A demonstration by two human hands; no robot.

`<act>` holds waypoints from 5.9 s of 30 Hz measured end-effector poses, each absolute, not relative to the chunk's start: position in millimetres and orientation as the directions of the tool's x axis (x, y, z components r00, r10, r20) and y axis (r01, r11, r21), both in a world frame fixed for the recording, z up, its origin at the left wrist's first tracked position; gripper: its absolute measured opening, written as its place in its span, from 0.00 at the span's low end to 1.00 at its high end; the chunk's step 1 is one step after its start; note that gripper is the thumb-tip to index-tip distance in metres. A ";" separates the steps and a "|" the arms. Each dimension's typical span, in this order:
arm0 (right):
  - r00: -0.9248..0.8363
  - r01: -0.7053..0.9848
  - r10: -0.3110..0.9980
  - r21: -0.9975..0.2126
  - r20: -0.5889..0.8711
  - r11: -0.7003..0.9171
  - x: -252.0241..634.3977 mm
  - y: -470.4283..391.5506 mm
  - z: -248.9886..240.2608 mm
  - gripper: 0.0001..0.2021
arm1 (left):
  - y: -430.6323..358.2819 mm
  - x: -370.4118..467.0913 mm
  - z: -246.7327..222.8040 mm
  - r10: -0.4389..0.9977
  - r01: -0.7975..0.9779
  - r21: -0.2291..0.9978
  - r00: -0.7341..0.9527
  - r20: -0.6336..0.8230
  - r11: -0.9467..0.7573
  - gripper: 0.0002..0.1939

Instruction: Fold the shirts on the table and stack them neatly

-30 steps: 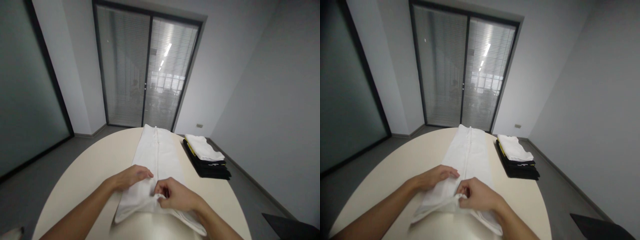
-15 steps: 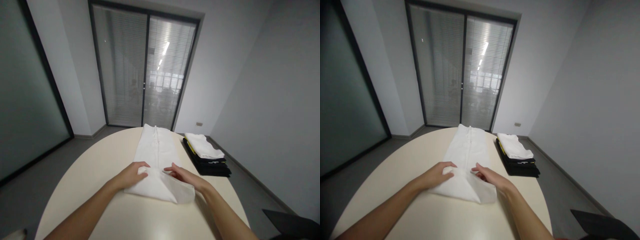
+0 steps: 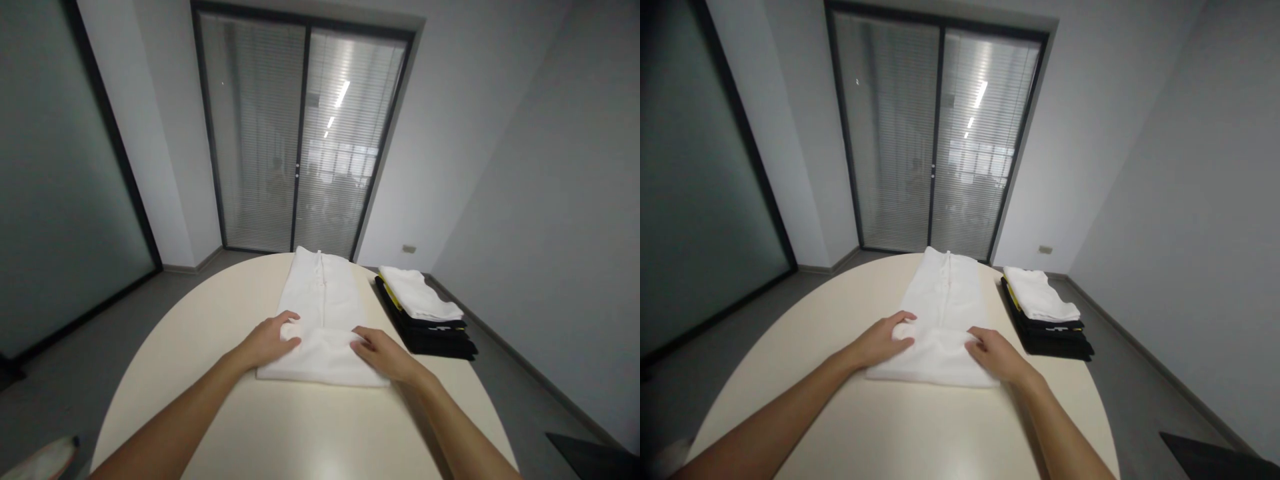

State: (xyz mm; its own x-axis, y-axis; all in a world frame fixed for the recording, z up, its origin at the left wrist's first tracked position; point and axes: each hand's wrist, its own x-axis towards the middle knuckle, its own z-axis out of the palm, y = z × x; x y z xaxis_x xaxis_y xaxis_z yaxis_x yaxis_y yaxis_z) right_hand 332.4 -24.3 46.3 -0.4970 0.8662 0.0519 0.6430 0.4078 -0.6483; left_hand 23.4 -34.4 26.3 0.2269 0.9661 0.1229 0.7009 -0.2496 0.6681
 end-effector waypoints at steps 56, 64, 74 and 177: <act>-0.494 0.664 0.843 -0.533 0.215 0.524 342.6 -11.4 31.3 0.15 | -27.5 10.9 24.1 0.933 0.572 0.764 0.345 0.105 -0.298 0.17; -0.638 0.624 0.762 -0.651 -0.108 0.431 345.4 -21.1 54.2 0.11 | -26.3 -6.9 48.5 0.762 0.612 0.734 0.614 -0.205 -0.295 0.13; -0.511 0.683 0.860 -0.601 0.012 0.414 334.9 -34.2 63.6 0.07 | -40.1 -0.6 72.7 0.862 0.474 0.818 0.505 0.053 -0.327 0.17; -0.397 0.836 0.916 -0.390 0.053 0.385 292.1 -46.7 30.2 0.33 | -47.6 40.4 9.0 0.931 0.866 0.356 0.280 0.234 -0.350 0.29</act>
State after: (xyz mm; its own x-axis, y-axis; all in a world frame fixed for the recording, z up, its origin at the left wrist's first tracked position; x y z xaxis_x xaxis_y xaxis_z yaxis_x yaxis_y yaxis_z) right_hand 292.1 -46.7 30.2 -0.3975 0.9161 0.0526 0.8364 0.3853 -0.3898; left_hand 40.4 -47.6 9.0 0.2802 0.9310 0.2339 0.8663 -0.3502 0.3561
